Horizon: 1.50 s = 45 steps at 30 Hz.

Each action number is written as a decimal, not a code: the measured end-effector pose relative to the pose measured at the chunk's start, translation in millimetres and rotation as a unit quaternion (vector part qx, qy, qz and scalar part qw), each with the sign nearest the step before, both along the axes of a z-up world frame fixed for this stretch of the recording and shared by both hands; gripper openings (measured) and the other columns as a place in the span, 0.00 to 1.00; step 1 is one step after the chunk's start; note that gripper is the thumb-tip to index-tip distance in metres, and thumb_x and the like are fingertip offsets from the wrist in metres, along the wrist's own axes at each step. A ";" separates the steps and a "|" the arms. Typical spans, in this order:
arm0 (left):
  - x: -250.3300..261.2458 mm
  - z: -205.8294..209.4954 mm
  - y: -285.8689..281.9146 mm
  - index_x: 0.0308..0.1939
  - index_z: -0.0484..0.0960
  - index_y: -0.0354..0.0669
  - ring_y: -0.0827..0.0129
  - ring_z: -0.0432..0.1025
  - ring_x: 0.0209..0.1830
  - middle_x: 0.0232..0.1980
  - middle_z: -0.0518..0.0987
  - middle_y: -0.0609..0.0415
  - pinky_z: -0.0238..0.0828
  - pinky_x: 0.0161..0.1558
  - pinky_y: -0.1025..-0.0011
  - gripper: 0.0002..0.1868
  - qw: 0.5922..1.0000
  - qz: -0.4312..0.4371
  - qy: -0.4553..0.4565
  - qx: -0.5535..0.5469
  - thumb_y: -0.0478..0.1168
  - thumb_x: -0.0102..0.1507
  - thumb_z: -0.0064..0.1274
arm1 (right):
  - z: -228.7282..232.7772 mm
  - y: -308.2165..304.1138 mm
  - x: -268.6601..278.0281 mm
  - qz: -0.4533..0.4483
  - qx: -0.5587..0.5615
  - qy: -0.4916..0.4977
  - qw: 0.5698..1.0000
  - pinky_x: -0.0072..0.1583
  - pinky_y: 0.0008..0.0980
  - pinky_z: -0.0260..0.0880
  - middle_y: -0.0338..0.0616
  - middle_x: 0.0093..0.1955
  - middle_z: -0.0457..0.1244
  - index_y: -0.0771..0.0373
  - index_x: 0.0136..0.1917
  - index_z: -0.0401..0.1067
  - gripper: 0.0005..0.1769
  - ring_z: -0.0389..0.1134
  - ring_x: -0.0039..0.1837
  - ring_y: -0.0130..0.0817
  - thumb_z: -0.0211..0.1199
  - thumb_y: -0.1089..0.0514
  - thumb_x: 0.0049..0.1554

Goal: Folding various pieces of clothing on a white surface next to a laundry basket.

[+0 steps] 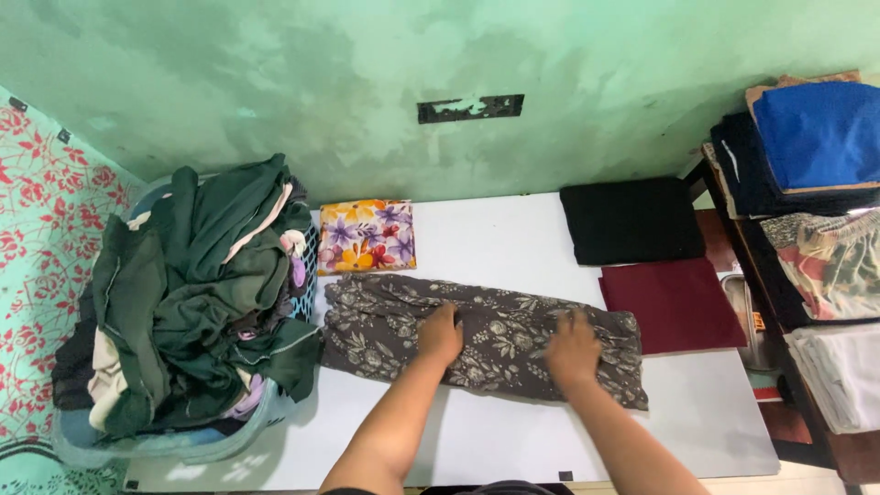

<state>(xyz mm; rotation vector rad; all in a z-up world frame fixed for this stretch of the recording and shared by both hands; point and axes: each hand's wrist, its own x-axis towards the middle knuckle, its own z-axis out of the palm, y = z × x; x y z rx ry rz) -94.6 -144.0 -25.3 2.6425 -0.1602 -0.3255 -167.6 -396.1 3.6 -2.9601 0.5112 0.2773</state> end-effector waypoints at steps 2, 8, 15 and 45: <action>-21.9 -11.0 2.1 0.58 0.72 0.46 0.52 0.69 0.66 0.62 0.76 0.47 0.61 0.67 0.49 0.16 0.998 -0.020 -0.059 -0.009 0.45 0.68 0.51 | 19.6 36.7 -10.6 0.039 0.053 0.028 0.997 0.74 0.47 0.61 0.48 0.80 0.49 0.50 0.77 0.58 0.26 0.55 0.79 0.43 0.48 0.48 0.66; -36.3 -83.4 21.7 0.75 0.58 0.57 0.47 0.35 0.83 0.82 0.47 0.47 0.26 0.75 0.40 0.34 0.944 -0.173 -0.272 0.076 0.65 0.69 0.33 | -36.0 98.2 -15.2 0.209 0.059 -0.045 0.975 0.78 0.57 0.28 0.49 0.85 0.34 0.47 0.81 0.45 0.36 0.31 0.85 0.51 0.45 0.38 0.64; 1.0 37.1 82.4 0.82 0.40 0.70 0.51 0.23 0.84 0.86 0.33 0.55 0.10 0.74 0.36 0.44 0.950 -0.208 0.109 0.206 0.75 0.66 0.27 | -55.4 33.2 -11.9 0.027 -0.058 0.141 0.988 0.76 0.70 0.16 0.49 0.87 0.19 0.37 0.85 0.24 0.48 0.18 0.86 0.57 0.30 0.18 0.62; 69.3 14.6 154.6 0.82 0.37 0.71 0.55 0.25 0.86 0.86 0.31 0.56 0.17 0.76 0.38 0.41 0.951 -0.135 0.081 0.264 0.70 0.68 0.30 | -96.0 -14.7 22.9 -0.062 -0.027 -0.023 0.997 0.79 0.58 0.26 0.45 0.87 0.32 0.48 0.83 0.41 0.40 0.29 0.86 0.45 0.40 0.32 0.65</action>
